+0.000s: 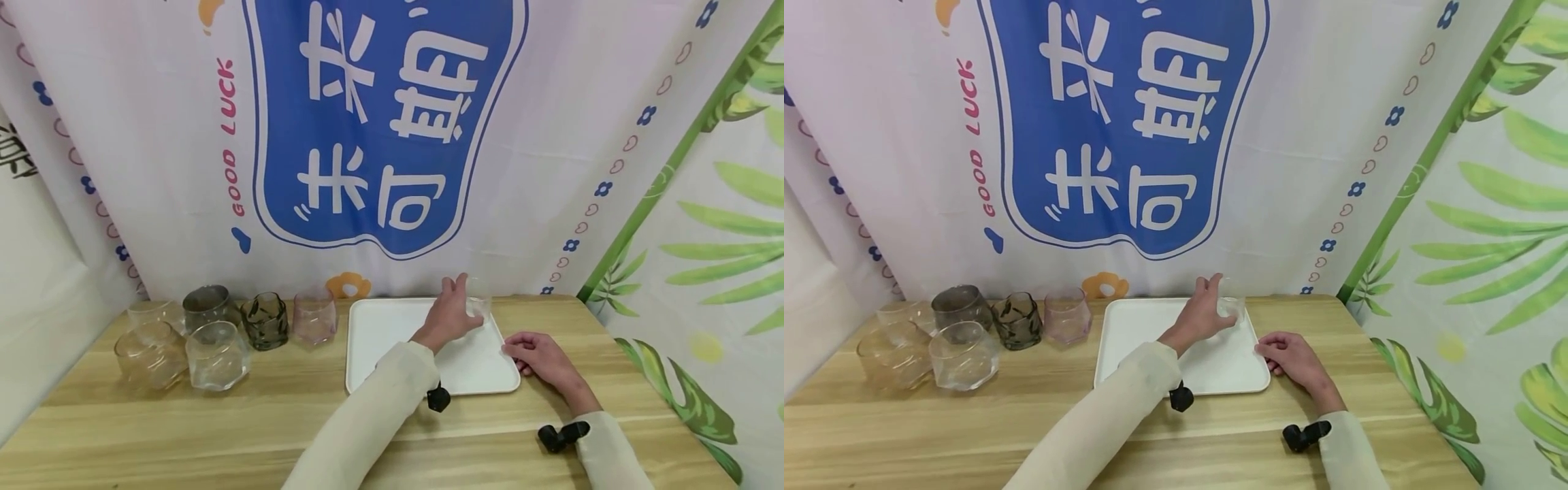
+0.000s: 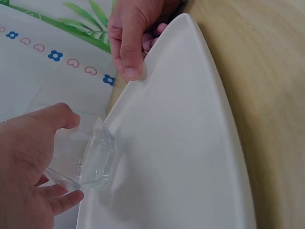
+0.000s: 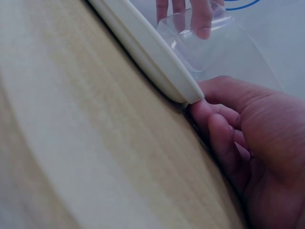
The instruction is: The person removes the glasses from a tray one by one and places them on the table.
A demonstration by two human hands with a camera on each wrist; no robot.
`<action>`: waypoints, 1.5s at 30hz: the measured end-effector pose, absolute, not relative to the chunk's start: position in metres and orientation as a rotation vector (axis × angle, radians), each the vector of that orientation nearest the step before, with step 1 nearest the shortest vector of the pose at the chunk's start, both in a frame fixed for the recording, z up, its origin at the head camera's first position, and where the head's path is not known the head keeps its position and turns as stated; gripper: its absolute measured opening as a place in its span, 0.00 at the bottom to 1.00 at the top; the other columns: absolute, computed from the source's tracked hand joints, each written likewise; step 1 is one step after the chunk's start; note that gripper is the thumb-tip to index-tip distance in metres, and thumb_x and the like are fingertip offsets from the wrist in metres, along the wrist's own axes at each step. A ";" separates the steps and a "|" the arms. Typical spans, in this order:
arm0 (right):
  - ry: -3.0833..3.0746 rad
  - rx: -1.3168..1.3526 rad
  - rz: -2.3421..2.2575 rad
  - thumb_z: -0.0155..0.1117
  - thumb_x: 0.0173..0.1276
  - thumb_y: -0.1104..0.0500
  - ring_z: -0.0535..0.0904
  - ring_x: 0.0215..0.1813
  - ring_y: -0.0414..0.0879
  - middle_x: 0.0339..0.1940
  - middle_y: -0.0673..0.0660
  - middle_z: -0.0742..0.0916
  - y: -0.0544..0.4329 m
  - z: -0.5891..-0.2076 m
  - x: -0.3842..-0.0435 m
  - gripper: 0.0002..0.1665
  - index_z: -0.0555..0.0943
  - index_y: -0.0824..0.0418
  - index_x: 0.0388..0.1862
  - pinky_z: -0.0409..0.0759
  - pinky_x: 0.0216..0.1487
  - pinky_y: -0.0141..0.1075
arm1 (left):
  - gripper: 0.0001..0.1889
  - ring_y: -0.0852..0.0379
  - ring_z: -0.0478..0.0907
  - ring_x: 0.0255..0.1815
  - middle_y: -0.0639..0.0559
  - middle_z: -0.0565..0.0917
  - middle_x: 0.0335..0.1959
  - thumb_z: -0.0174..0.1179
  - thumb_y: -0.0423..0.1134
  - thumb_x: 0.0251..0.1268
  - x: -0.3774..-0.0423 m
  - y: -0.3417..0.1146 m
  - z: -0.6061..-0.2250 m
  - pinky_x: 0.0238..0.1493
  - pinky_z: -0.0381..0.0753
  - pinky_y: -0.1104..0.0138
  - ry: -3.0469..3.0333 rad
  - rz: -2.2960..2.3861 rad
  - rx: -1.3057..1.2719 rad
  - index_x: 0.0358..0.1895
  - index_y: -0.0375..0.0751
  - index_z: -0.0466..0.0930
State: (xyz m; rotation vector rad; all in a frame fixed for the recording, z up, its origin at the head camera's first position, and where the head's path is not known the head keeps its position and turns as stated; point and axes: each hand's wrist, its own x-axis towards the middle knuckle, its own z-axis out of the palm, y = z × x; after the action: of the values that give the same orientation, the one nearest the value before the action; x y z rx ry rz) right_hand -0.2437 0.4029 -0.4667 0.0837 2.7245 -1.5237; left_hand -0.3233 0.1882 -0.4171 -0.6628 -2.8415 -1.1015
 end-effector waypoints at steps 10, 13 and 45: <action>2.719 0.083 -1.509 0.69 0.74 0.52 0.81 0.31 0.46 0.29 0.54 0.85 0.400 -0.465 -0.244 0.21 0.83 0.69 0.51 0.82 0.28 0.34 | 0.51 0.54 0.75 0.47 0.45 0.67 0.63 0.76 0.49 0.58 -0.308 0.157 -0.417 0.50 0.80 0.63 -2.839 -1.127 -0.734 0.81 0.48 0.55; 2.722 0.074 -1.522 0.69 0.73 0.52 0.81 0.31 0.45 0.28 0.54 0.86 0.401 -0.465 -0.244 0.21 0.83 0.70 0.51 0.82 0.28 0.34 | 0.52 0.53 0.75 0.43 0.44 0.66 0.62 0.76 0.49 0.57 -0.303 0.148 -0.415 0.46 0.79 0.64 -2.856 -1.063 -0.798 0.81 0.48 0.54; 2.729 0.098 -1.510 0.70 0.73 0.51 0.81 0.31 0.45 0.28 0.54 0.85 0.401 -0.464 -0.242 0.22 0.83 0.69 0.51 0.82 0.28 0.33 | 0.46 0.53 0.79 0.54 0.48 0.81 0.58 0.75 0.53 0.50 -0.261 0.053 -0.392 0.53 0.79 0.53 -2.815 -1.056 -0.977 0.74 0.46 0.66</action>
State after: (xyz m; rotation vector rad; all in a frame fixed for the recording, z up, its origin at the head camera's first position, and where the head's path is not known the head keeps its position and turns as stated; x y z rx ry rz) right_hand -0.2416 0.4015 -0.4642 0.0984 2.7292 -1.5103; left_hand -0.2607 0.0528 -0.3923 -0.9765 -2.8150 -1.0559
